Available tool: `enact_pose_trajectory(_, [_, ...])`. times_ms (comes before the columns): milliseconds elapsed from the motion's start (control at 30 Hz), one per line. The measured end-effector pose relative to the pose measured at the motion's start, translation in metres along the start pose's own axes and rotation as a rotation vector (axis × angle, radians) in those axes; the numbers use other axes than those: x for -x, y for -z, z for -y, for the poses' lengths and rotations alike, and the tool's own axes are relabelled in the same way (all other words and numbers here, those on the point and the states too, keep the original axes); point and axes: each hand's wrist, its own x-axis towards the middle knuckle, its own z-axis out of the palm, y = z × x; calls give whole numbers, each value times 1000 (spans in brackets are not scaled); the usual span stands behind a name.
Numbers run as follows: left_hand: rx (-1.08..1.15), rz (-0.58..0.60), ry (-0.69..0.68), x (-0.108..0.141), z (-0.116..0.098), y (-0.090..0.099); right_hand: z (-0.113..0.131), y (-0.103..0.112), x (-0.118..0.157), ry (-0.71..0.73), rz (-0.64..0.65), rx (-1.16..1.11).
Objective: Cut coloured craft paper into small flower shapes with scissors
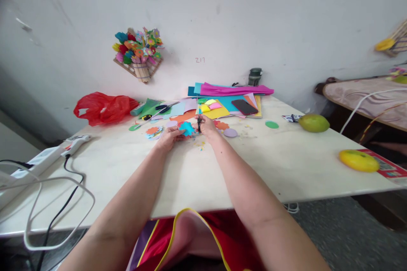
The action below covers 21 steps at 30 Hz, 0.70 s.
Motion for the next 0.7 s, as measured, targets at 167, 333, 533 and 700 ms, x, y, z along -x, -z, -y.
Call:
enact_pose_trajectory(167, [30,-9,-41,0,-2,-2,2,-6,5,3,14,-7])
enact_pose_trajectory(333, [92,-72,-29,0,-4,-2,1,-11,7,15,43,-46])
enact_pose_trajectory(533, [159,-58,-16,-1,-3,-2,0,-14,8,20,52,-46])
enact_pose_trajectory(700, [208,-72,-41,-1,-3,-2,-1,-16,8,31,79,-33])
